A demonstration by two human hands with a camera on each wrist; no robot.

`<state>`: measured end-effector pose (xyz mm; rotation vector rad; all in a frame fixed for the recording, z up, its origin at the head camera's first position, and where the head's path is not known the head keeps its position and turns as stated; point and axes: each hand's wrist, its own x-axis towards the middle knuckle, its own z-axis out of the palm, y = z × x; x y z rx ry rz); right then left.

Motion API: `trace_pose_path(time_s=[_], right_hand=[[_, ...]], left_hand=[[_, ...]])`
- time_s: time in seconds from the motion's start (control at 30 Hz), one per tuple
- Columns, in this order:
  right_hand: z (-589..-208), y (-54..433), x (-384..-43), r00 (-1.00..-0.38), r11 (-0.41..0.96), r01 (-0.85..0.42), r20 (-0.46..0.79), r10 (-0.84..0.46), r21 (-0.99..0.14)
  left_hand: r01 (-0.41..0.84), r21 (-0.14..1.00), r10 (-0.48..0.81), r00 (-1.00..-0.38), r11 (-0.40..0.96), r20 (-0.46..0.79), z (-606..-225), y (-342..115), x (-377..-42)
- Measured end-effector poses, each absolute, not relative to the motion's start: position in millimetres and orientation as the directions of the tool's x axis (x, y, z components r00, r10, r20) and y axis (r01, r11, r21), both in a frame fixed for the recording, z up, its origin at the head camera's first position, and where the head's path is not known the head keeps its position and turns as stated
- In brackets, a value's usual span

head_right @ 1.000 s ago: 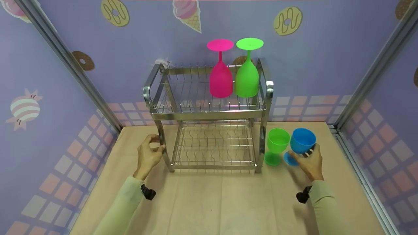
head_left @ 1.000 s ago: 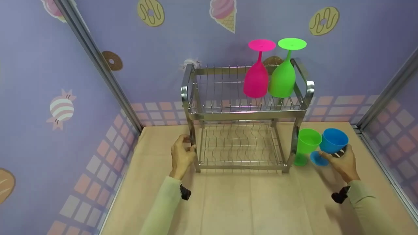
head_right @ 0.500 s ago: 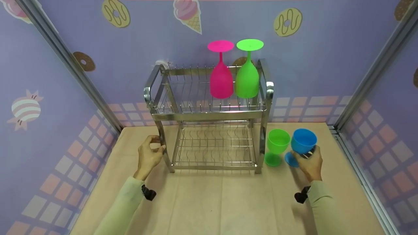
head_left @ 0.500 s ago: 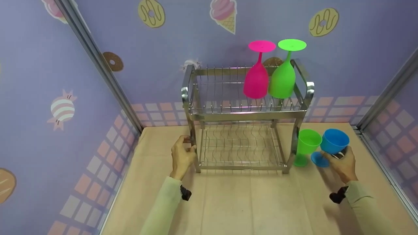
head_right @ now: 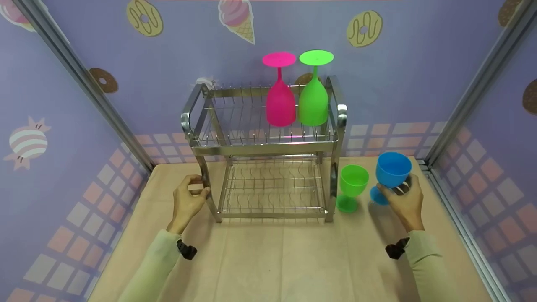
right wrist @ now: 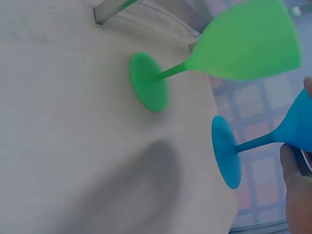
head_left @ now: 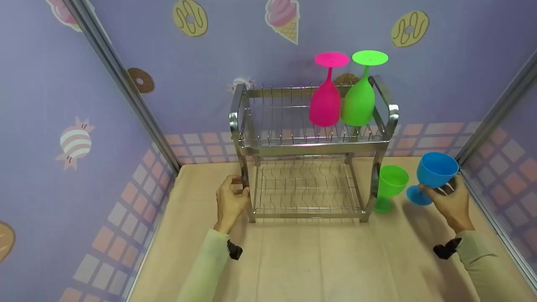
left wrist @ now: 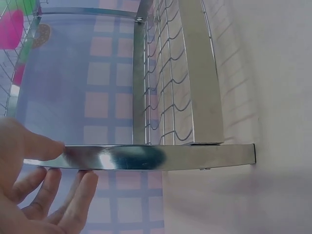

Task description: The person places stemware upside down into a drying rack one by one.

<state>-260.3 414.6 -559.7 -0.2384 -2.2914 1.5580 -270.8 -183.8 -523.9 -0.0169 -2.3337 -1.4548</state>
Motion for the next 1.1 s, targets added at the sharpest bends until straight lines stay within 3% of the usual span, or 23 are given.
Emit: trace_pose_path(time_s=[0.27,0.57,0.93,1.1], right_hand=[[-519.1,411.8,-245.9,-0.902,0.442,-0.163,0.316,0.296,-0.882],[-474.1,384.5,-221.5,-0.823,0.448,-0.431,0.545,0.16,-0.783],[-438.9,324.5,-199.9,-0.774,0.544,-0.542,0.632,-0.028,-0.64],[-433.0,299.5,-197.6,-0.734,0.627,-0.585,0.665,-0.139,-0.515]], left_hand=[[0.275,0.851,-0.176,-0.906,0.447,0.385,-506.7,-184.8,-260.7],[0.352,0.833,-0.078,-0.903,0.427,0.421,-484.9,-170.8,-244.2],[0.434,0.829,0.101,-0.898,0.352,0.427,-466.2,-142.5,-220.2],[0.467,0.821,0.188,-0.884,0.328,0.428,-461.4,-126.7,-213.1]])
